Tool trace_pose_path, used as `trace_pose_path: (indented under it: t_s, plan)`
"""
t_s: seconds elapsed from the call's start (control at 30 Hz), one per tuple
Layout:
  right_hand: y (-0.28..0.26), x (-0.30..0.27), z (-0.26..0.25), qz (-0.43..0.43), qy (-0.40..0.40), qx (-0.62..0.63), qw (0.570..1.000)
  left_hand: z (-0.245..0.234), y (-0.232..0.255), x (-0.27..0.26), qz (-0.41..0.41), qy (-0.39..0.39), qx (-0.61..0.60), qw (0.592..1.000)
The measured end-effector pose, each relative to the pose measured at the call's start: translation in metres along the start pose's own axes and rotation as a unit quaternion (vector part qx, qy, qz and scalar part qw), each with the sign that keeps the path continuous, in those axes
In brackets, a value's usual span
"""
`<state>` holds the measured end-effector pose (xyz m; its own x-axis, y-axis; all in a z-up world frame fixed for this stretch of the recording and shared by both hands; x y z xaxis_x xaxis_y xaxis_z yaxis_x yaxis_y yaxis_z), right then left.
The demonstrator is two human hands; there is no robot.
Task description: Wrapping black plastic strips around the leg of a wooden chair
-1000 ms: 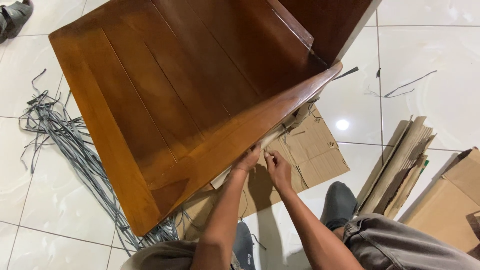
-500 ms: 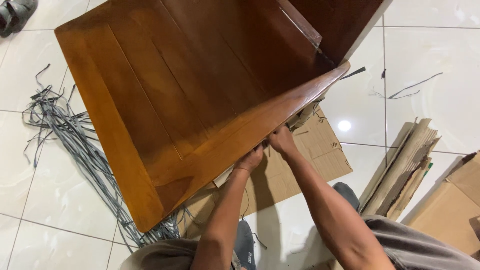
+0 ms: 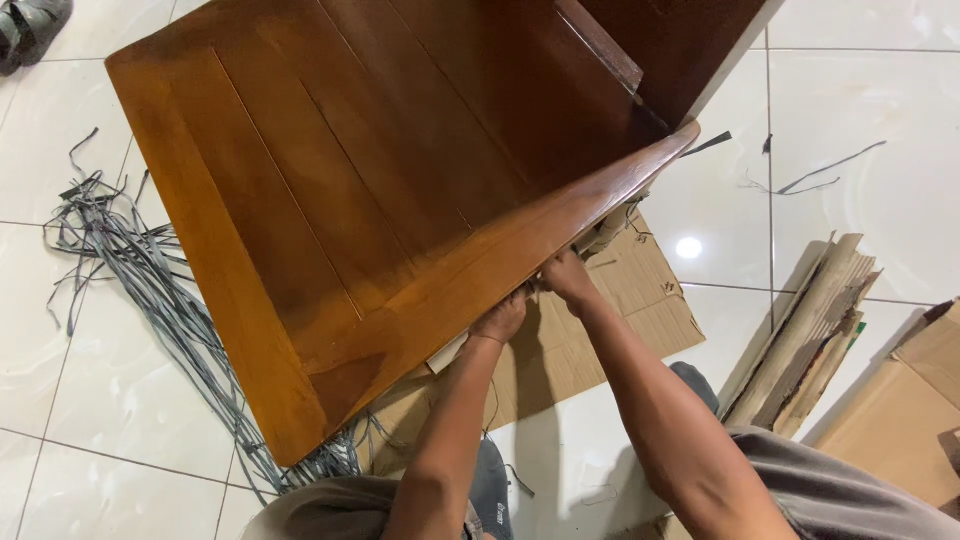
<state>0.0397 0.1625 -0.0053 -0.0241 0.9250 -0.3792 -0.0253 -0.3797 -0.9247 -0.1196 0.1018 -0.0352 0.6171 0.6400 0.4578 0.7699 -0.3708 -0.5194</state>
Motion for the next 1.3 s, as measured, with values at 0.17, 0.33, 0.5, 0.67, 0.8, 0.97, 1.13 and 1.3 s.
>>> trace_pose_path:
  t_s: [0.17, 0.33, 0.5, 0.67, 0.8, 0.97, 1.13, 1.3]
  plan:
    - [-0.031, -0.067, -0.002, -0.022, 0.157, 0.074, 0.985, -0.012, -0.009, 0.004, 0.005, -0.011, 0.010, 1.000]
    - [0.070, -0.052, -0.017, 0.089, 0.243, 0.079, 0.963, 0.028, 0.015, -0.022, 0.019, -0.050, 0.058, 0.997]
    - [0.009, -0.071, 0.009, 0.190, 0.075, 0.190, 0.960, 0.003, -0.001, -0.003, 0.023, -0.066, 0.055, 0.996]
    - [-0.011, -0.076, 0.028, 0.203, 0.017, 0.278, 0.939, -0.022, -0.009, 0.007, -0.004, -0.069, 0.032, 0.997]
    - [-0.024, -0.077, 0.025, 0.178, -0.032, 0.196, 0.964, 0.009, 0.005, -0.010, 0.008, -0.075, 0.033, 0.997]
    - [-0.070, -0.101, 0.026, 0.175, -0.048, 0.191, 0.965, 0.035, 0.018, -0.025, -0.003, -0.084, -0.009, 0.996]
    - [0.015, -0.084, 0.013, 0.132, -0.005, 0.159, 0.978, 0.037, 0.019, -0.024, 0.004, -0.078, 0.044, 0.996]
    - [0.013, -0.102, 0.009, 0.092, 0.055, 0.139, 0.984, 0.016, 0.006, -0.010, 0.013, -0.061, 0.038, 0.997]
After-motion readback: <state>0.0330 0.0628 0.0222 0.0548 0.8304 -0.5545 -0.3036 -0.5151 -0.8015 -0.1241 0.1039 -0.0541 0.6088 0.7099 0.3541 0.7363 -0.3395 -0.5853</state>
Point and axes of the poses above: each hand's wrist, its own x-axis towards the middle knuckle, its own z-axis out of the palm, y = z × x, the point moved 1 cm from there along x, towards the middle knuckle, and after that the axes turned 4 degrees about -x, right-handed, at the moved point
